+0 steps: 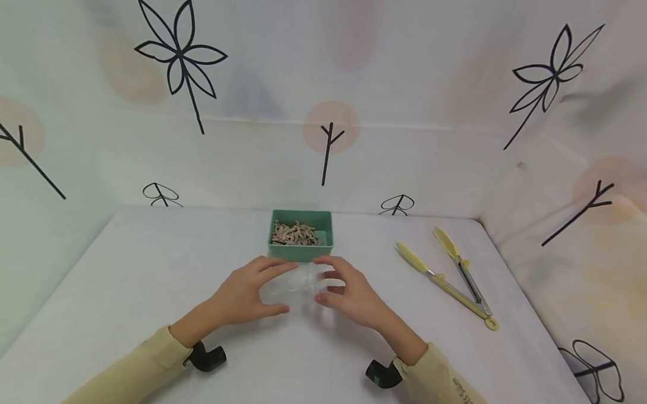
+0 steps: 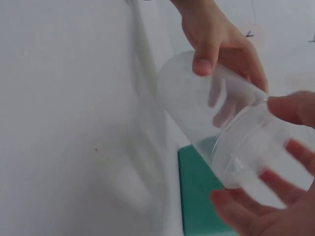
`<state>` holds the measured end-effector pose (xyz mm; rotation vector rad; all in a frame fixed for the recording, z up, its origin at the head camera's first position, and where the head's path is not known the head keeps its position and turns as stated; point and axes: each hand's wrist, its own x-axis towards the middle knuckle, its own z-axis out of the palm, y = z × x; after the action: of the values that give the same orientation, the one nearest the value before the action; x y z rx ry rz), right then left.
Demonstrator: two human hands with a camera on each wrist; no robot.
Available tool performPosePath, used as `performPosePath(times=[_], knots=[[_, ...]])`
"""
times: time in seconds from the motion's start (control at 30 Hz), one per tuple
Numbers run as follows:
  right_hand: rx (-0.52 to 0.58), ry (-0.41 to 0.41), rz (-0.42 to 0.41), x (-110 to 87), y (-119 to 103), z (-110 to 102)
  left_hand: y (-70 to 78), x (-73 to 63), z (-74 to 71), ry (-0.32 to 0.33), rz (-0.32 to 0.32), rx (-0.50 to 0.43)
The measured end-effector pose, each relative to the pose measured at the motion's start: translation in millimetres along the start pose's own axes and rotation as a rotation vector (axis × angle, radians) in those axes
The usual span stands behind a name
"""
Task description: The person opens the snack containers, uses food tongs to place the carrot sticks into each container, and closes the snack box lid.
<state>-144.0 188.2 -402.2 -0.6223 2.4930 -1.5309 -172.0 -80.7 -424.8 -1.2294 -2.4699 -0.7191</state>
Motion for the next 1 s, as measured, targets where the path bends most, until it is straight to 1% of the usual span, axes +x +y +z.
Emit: performPosePath(times=[0.1,0.13,0.2,0.27,0.37,0.4,0.47,0.53,0.57,0.7,0.8,0.87,1.0], knots=[[0.058,-0.063,-0.077,-0.4,2.0,-2.8,-0.5,-2.4,-0.6,-0.041,-0.050,-0.049],[0.064,-0.074,-0.095,-0.4,3.0,-3.1,-0.9,-2.7,-0.5,-0.043,-0.050,-0.049],[0.063,-0.074,-0.105,-0.6,3.9,-2.8,-1.0,-2.1,-0.9,-0.025,-0.020,-0.013],[0.040,-0.050,-0.087,-0.6,4.3,-1.6,-0.9,-0.5,-1.2,0.007,0.036,0.064],[-0.031,0.001,-0.007,0.1,2.9,1.5,0.1,2.1,-2.0,0.055,0.119,0.196],[-0.047,0.009,0.022,0.8,2.6,2.6,0.5,2.5,-2.2,0.065,0.137,0.227],[-0.056,0.018,0.070,1.7,2.2,4.0,1.2,2.7,-2.6,0.072,0.154,0.245],[-0.035,0.014,0.079,2.1,3.0,4.0,0.9,1.9,-2.0,0.059,0.140,0.217],[-0.009,0.006,0.067,2.0,4.0,3.6,0.4,1.4,-1.6,0.046,0.125,0.192],[0.084,-0.049,-0.049,1.7,10.2,0.0,-2.0,-1.6,-1.2,-0.022,0.032,0.070],[0.128,-0.083,-0.112,2.3,13.9,-1.6,-3.7,-2.9,-1.8,-0.055,-0.015,0.025],[0.138,-0.083,-0.114,2.4,14.3,-1.7,-4.4,-2.9,-1.8,-0.054,-0.016,0.022],[0.158,-0.066,-0.085,2.9,13.4,-0.3,-4.7,-1.7,-0.6,-0.024,0.016,0.034]])
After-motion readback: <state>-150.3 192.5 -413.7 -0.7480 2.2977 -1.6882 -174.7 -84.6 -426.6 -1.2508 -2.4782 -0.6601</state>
